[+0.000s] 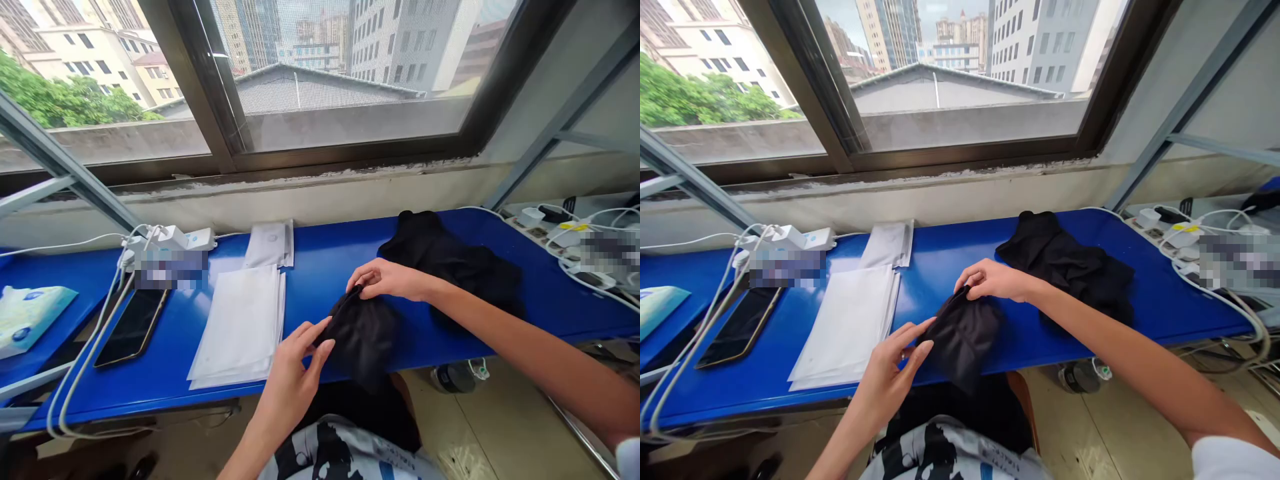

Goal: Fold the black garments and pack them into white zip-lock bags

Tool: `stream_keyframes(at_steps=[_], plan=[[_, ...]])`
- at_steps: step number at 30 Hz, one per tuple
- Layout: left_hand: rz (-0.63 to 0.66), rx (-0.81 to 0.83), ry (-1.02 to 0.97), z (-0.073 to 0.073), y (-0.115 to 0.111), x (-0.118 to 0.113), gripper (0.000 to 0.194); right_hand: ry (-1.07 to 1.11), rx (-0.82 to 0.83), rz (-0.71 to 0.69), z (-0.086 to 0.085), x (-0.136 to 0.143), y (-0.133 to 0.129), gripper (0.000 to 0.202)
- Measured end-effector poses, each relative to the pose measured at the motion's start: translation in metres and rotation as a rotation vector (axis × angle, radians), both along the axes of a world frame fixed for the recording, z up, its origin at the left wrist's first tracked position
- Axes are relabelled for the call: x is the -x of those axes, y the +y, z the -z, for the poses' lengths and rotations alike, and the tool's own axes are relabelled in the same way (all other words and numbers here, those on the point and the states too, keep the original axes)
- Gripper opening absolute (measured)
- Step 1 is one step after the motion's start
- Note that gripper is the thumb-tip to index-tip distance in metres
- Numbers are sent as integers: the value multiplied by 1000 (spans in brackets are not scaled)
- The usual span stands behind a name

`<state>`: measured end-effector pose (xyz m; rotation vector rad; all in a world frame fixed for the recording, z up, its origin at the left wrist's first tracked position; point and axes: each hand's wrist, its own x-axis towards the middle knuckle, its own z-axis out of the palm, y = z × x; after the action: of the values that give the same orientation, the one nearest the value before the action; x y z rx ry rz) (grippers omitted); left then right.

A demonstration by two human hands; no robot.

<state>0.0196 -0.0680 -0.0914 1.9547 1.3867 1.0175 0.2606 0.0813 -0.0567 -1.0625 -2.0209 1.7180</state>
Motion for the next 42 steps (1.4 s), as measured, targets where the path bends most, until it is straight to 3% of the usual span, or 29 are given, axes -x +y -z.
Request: stream_keyframes(at_steps=[5, 9, 13, 15, 17, 25, 32, 37, 40, 42], plan=[[33, -116, -39, -16, 7, 4, 23, 123, -268, 76, -4, -19, -32, 21], [287, -197, 54, -30, 8, 4, 24, 87, -533, -117, -8, -30, -51, 66], [537, -195, 144, -47, 6, 5, 25, 45, -602, -363, -14, -30, -54, 110], [629, -193, 159, -53, 6, 5, 22, 28, -659, -387, -17, -26, -54, 110], [672, -195, 144, -57, 7, 6, 19, 31, -684, -389, -18, -23, -57, 95], [482, -236, 62, -51, 17, 14, 11, 228, -649, -138, -9, -25, -70, 25], [307, -257, -43, -42, 21, 10, 7, 342, -526, 43, -7, -27, -68, 23], [246, -257, -106, -41, 26, 7, 16, 330, -578, 80, -6, -26, -68, 22], [200, -191, -134, -40, 27, 8, 2, 309, -618, 76, -5, -27, -68, 20], [192, -78, -135, -40, 27, 10, 12, 290, -637, 63, -5, -28, -68, 20]])
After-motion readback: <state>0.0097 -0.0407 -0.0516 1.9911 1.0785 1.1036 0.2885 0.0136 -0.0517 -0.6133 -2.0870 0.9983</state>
